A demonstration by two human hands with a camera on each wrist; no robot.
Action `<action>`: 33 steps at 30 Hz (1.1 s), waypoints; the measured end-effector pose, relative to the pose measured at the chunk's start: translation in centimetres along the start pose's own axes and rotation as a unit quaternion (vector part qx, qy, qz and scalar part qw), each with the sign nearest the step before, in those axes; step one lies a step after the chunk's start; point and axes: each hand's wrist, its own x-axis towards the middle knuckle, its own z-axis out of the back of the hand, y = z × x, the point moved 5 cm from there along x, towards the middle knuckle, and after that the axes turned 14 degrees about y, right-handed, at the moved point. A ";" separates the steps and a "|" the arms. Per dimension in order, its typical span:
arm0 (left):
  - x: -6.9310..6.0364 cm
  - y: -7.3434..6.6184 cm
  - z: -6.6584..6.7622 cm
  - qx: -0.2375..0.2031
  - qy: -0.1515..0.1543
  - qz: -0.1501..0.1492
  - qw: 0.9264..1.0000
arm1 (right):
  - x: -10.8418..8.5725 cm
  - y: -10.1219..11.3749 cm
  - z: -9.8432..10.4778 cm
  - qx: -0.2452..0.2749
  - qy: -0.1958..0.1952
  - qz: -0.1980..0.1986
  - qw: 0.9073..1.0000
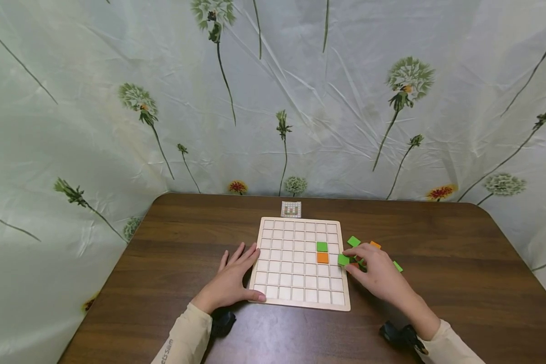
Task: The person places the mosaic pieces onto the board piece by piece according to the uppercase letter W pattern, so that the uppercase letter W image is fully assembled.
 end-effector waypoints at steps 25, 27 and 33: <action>0.0 0.0 0.0 -0.002 0.001 -0.001 1.000 | 1.5 1.4 -2.2 0.011 0.045 0.022 0.999; 0.0 0.0 0.0 -0.003 0.000 -0.001 1.000 | 1.6 1.5 -2.3 0.011 0.049 0.026 0.998; 0.0 -0.1 0.0 -0.002 0.000 0.000 1.000 | 1.8 1.8 -2.6 -0.007 0.044 0.047 0.998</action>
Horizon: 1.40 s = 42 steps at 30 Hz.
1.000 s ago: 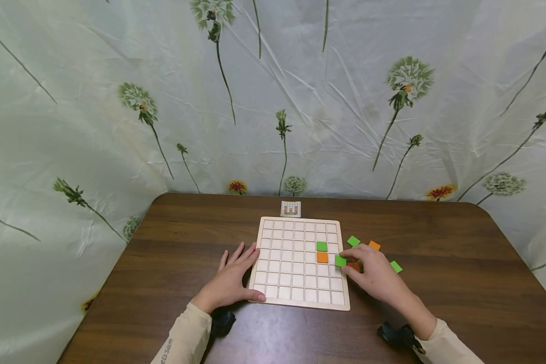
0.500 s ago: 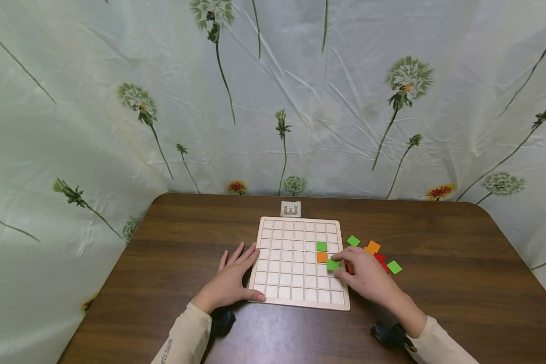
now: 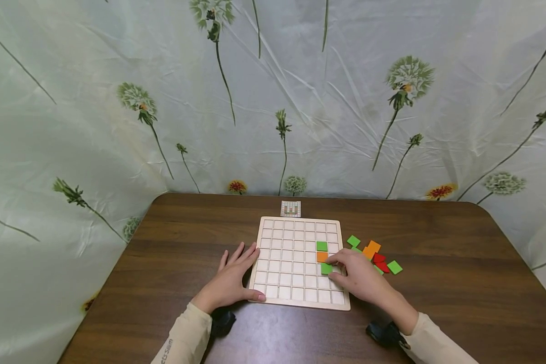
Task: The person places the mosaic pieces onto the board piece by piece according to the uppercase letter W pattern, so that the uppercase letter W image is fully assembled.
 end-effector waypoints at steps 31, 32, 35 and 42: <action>-0.1 0.1 -0.1 -0.001 -0.002 -0.002 1.000 | 0.8 0.5 -0.6 -0.022 -0.011 -0.016 1.000; -0.1 0.1 -0.1 -0.001 -0.001 -0.001 1.000 | 0.8 0.5 -0.7 -0.020 -0.010 -0.017 1.000; -0.1 0.1 -0.1 0.002 0.000 0.000 1.000 | 0.7 0.4 -0.6 -0.012 -0.005 -0.026 1.000; 0.0 0.1 0.0 0.006 0.004 0.004 1.000 | -0.6 -0.2 0.4 0.024 -0.002 -0.054 0.998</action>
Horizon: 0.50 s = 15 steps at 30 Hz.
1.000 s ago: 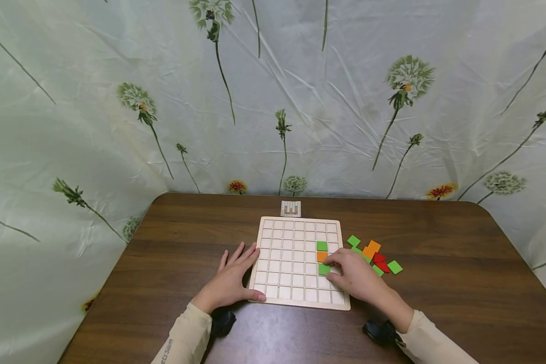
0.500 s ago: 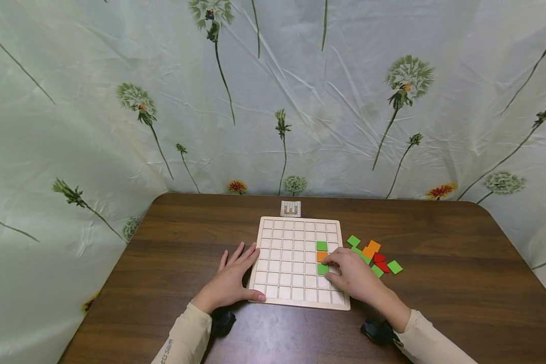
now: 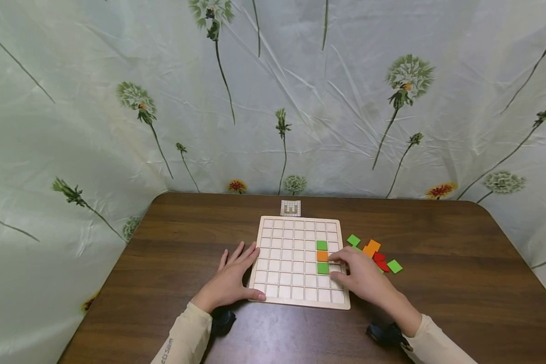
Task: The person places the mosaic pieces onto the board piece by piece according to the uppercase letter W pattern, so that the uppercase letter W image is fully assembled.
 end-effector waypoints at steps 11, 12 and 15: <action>-0.1 0.1 -0.1 -0.002 0.002 0.006 1.000 | -2.3 -2.0 1.9 0.007 -0.047 0.000 0.999; 0.0 0.1 -0.1 -0.002 0.002 0.006 1.000 | -2.5 -2.3 2.1 0.007 -0.049 -0.004 0.999; 0.0 0.1 -0.1 0.000 0.002 0.006 1.000 | -3.0 -2.9 2.7 0.010 -0.055 -0.019 0.998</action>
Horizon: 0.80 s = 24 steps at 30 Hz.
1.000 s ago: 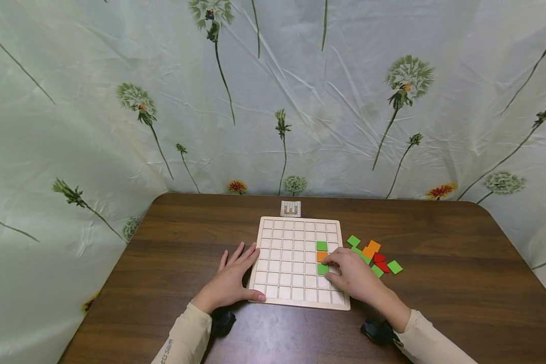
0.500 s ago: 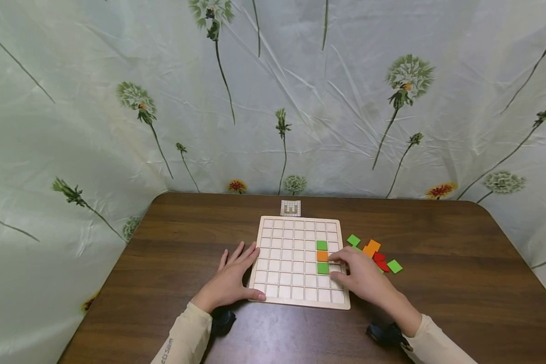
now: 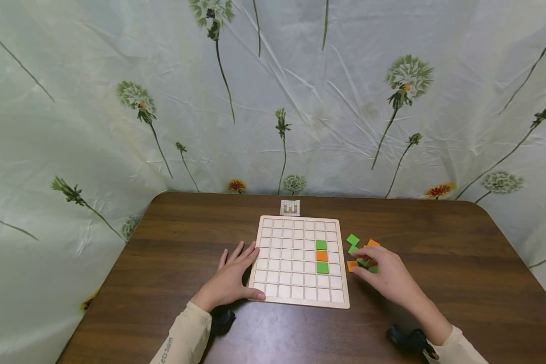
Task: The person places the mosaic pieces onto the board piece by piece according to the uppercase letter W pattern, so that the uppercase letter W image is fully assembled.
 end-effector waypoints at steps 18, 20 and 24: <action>0.0 -0.2 0.1 -0.002 -0.002 -0.005 1.000 | -1.4 -4.2 2.2 -0.005 -0.034 -0.044 0.998; -0.1 -0.3 0.2 -0.005 -0.003 -0.007 1.000 | -1.4 -4.5 2.3 -0.005 -0.032 -0.047 0.998; -0.1 -0.3 0.2 -0.006 -0.004 -0.006 1.000 | -1.2 -5.0 2.4 -0.008 -0.028 -0.056 0.998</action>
